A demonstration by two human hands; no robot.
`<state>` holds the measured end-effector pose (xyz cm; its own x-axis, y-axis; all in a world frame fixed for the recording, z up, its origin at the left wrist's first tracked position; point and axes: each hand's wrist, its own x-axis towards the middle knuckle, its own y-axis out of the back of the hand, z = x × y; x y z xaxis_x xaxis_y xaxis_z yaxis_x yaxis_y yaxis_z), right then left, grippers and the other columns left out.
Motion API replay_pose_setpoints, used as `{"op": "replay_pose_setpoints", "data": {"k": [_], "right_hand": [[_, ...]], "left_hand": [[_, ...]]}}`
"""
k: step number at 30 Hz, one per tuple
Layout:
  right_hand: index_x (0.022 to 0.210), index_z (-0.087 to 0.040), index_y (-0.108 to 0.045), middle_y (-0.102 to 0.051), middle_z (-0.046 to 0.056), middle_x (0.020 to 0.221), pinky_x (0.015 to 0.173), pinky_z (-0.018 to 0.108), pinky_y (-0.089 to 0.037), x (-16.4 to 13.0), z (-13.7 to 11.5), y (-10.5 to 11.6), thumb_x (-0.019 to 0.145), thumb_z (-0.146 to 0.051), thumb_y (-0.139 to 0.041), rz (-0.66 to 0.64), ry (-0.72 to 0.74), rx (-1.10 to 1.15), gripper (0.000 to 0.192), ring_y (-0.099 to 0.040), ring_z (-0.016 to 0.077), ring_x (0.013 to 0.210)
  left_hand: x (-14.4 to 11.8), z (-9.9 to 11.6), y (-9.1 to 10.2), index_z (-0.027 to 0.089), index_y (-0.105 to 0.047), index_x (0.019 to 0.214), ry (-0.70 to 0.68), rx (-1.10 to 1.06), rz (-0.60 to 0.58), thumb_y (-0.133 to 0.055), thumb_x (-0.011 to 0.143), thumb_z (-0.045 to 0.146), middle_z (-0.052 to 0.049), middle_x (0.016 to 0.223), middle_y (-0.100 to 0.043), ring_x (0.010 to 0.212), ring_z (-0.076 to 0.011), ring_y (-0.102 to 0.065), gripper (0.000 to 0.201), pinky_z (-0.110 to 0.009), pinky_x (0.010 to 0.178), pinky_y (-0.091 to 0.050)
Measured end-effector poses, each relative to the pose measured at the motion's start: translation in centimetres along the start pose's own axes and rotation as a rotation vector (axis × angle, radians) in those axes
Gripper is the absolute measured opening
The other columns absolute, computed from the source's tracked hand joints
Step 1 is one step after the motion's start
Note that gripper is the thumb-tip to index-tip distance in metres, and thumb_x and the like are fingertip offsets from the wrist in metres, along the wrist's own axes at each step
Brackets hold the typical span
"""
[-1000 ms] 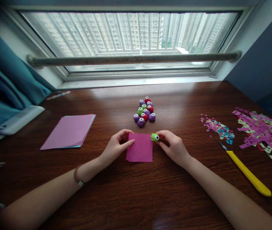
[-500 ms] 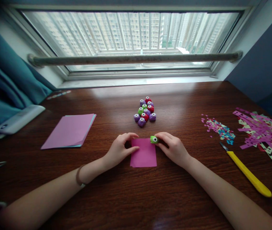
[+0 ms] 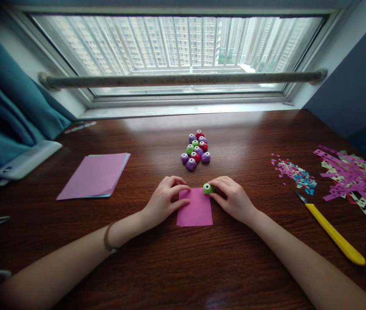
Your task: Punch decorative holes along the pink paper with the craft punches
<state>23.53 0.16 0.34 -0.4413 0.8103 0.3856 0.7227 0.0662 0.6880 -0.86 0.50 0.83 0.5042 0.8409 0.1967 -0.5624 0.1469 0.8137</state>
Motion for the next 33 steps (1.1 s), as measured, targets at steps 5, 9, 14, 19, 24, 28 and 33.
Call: {"op": "replay_pose_setpoints", "data": {"k": [5,9,14,19,24,28,33], "right_hand": [[0.103,-0.023,-0.059,-0.062,0.006,0.097,0.082,0.038,-0.049,0.04,0.14,0.06,0.085,-0.025,-0.056,0.000,-0.014,0.002,0.019,-0.057,0.0221,0.093],[0.103,-0.023,-0.059,-0.062,0.005,0.098,0.083,0.038,-0.049,0.02,0.32,0.10,0.084,-0.026,-0.058,0.000,-0.039,0.016,0.019,-0.057,0.0223,0.093],[0.103,-0.023,-0.059,-0.062,0.005,0.099,0.084,0.037,-0.048,0.01,0.40,0.16,0.083,-0.024,-0.061,-0.007,-0.048,0.029,0.021,-0.056,0.0217,0.094],[0.103,-0.023,-0.061,-0.063,0.005,0.098,0.083,0.038,-0.049,0.11,0.53,0.16,0.083,-0.026,-0.060,-0.004,-0.033,0.023,0.021,-0.057,0.0221,0.093],[0.105,-0.024,-0.062,-0.063,0.005,0.098,0.084,0.039,-0.049,0.13,0.61,0.11,0.083,-0.026,-0.060,-0.005,-0.018,0.027,0.022,-0.057,0.0221,0.094],[0.105,-0.024,-0.062,-0.063,0.005,0.099,0.085,0.038,-0.048,0.10,0.61,0.16,0.083,-0.026,-0.060,-0.011,-0.032,0.033,0.022,-0.057,0.0219,0.094],[0.107,-0.024,-0.060,-0.062,0.005,0.100,0.085,0.038,-0.047,0.06,0.67,0.19,0.083,-0.026,-0.061,-0.024,-0.047,0.042,0.024,-0.056,0.0217,0.096]], "left_hand": [[0.03,0.09,0.00,0.024,-0.064,0.097,0.001,-0.008,0.002,-0.066,0.076,0.031,-0.005,0.103,-0.053,0.097,-0.0227,-0.046,0.022,-0.039,0.086,-0.040],[0.00,0.10,0.04,0.024,-0.063,0.096,0.006,-0.016,-0.002,-0.066,0.076,0.032,-0.005,0.103,-0.053,0.097,-0.0227,-0.046,0.022,-0.038,0.086,-0.040],[0.02,0.10,0.03,0.024,-0.063,0.096,0.008,-0.015,-0.004,-0.066,0.076,0.031,-0.005,0.103,-0.052,0.098,-0.0229,-0.046,0.021,-0.039,0.086,-0.039],[0.01,0.14,-0.01,0.024,-0.063,0.096,0.004,-0.011,0.003,-0.065,0.077,0.031,-0.005,0.103,-0.053,0.098,-0.0229,-0.046,0.021,-0.039,0.085,-0.039],[0.01,0.15,-0.01,0.025,-0.063,0.097,-0.006,-0.012,0.006,-0.065,0.077,0.031,-0.005,0.103,-0.053,0.099,-0.0226,-0.046,0.020,-0.038,0.087,-0.039],[-0.02,0.16,-0.01,0.025,-0.063,0.096,-0.005,-0.016,0.006,-0.065,0.078,0.031,-0.005,0.102,-0.053,0.098,-0.0225,-0.046,0.020,-0.038,0.087,-0.039],[0.00,0.04,-0.05,0.024,-0.063,0.097,-0.001,-0.021,0.006,-0.065,0.077,0.032,-0.005,0.103,-0.053,0.098,-0.0227,-0.046,0.021,-0.038,0.087,-0.039]]}}
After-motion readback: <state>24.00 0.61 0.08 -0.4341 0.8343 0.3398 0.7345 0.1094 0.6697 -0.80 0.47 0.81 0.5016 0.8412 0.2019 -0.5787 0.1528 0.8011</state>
